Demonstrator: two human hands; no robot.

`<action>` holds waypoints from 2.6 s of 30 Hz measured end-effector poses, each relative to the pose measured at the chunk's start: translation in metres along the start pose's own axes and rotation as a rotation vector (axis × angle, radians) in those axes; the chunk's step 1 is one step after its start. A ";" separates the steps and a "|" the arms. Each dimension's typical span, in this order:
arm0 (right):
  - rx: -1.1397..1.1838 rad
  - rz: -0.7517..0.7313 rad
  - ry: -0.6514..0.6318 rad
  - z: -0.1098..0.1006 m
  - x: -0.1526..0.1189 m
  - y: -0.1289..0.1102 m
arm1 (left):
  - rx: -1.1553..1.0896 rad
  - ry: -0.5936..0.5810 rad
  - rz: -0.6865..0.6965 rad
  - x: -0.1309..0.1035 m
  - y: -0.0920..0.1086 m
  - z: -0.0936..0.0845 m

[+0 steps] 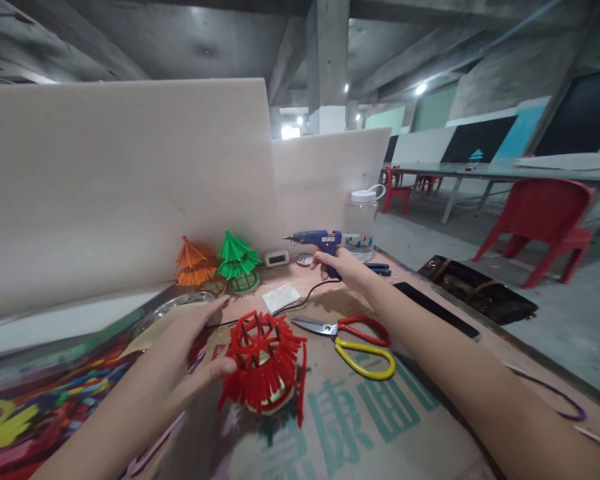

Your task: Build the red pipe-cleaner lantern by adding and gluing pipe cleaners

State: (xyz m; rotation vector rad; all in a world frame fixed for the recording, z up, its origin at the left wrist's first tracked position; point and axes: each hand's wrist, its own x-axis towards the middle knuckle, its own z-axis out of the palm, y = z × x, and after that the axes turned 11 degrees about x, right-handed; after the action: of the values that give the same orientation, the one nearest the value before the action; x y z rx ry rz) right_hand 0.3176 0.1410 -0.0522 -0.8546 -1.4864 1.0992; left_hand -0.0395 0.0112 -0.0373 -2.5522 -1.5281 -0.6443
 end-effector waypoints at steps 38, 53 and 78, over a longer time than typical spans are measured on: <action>-0.931 0.200 -0.196 0.010 -0.007 0.015 | -0.072 -0.114 0.035 0.003 0.016 -0.009; -0.699 0.026 -0.521 0.038 -0.041 -0.072 | -0.128 -0.206 0.068 0.007 0.038 -0.013; -0.760 0.112 -0.728 0.069 -0.048 -0.072 | 0.173 0.295 0.302 0.007 0.050 -0.026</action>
State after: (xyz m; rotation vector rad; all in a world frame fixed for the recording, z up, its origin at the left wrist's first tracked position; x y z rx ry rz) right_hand 0.2622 0.0596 -0.0016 -1.1113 -2.5854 0.9660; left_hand -0.0020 -0.0152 -0.0044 -2.3612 -1.0318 -0.7668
